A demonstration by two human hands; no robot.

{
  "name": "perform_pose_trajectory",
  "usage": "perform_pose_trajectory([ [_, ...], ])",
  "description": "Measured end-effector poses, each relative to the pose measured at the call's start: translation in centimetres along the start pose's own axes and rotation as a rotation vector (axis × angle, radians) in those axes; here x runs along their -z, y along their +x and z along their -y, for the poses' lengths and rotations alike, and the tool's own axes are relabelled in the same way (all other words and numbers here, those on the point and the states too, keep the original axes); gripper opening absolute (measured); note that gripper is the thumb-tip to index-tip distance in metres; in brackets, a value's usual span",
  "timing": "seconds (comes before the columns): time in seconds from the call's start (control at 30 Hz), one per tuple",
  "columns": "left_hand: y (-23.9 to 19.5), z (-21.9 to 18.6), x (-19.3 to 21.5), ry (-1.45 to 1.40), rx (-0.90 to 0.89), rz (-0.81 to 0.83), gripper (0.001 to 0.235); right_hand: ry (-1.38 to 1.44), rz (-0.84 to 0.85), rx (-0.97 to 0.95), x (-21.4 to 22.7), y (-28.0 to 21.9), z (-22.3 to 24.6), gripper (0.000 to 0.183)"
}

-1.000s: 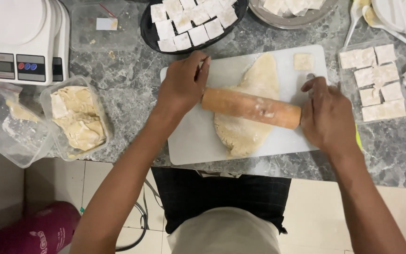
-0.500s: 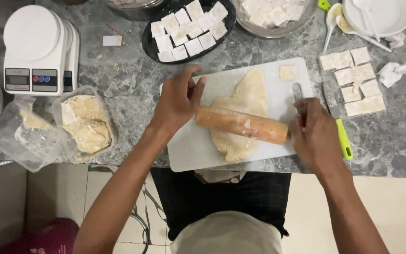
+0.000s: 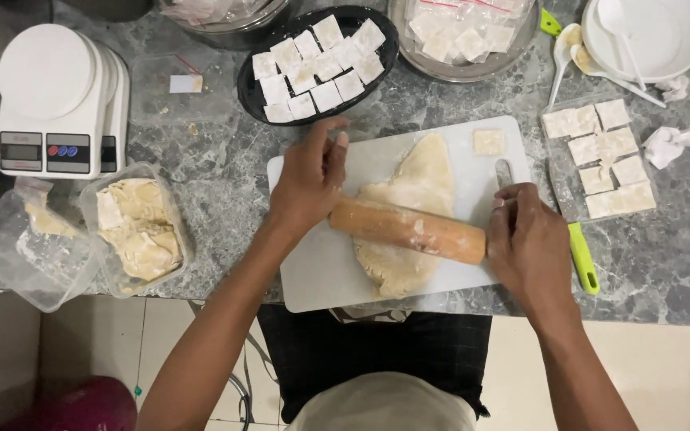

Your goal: The person kneads a small piece of dough and then uses a wooden rolling pin to flatten it into a thin sheet on a cutting board.

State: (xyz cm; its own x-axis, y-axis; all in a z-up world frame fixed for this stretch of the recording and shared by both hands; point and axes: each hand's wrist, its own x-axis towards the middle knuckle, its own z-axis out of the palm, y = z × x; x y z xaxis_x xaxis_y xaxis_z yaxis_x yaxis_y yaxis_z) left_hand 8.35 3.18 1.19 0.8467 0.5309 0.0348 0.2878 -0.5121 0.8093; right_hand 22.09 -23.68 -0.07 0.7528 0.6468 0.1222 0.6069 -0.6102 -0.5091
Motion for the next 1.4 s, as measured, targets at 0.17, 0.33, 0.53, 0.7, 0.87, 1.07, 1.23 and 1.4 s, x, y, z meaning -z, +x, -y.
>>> perform_pose_trajectory([
  [0.17,0.2,-0.7,-0.3,0.076,-0.029,-0.030,0.034,0.031,-0.012,-0.026,0.3,1.5,-0.2,0.015],
  [0.33,2.4,0.5,-1.5,0.221,-0.477,-0.314,0.041,0.051,-0.049,0.035,-0.4,3.5,-1.2,0.016],
  [0.53,4.7,1.6,-2.4,0.460,-0.325,-0.467,0.033,-0.127,-0.058,0.111,-1.0,5.8,-2.0,0.016],
  [0.7,4.7,3.2,-2.5,0.620,-0.219,-0.358,0.051,-0.107,0.124,0.029,-1.0,6.4,-2.7,0.022],
  [0.87,3.5,3.3,-3.1,0.555,-0.190,-0.497,0.049,-0.153,0.014,0.170,-1.1,4.6,-2.2,0.021],
  [1.07,0.5,3.1,-1.8,0.430,-0.198,-0.336,0.056,-0.104,-0.129,0.229,-1.2,0.8,-0.8,0.023],
  [1.23,0.5,4.5,-2.3,0.368,-0.279,-0.385,0.055,-0.051,-0.032,0.113,-0.7,0.8,-0.9,0.025],
  [1.4,3.2,5.1,-2.6,0.444,-0.352,-0.386,0.050,0.106,0.161,0.036,0.1,4.1,-1.6,0.021],
])
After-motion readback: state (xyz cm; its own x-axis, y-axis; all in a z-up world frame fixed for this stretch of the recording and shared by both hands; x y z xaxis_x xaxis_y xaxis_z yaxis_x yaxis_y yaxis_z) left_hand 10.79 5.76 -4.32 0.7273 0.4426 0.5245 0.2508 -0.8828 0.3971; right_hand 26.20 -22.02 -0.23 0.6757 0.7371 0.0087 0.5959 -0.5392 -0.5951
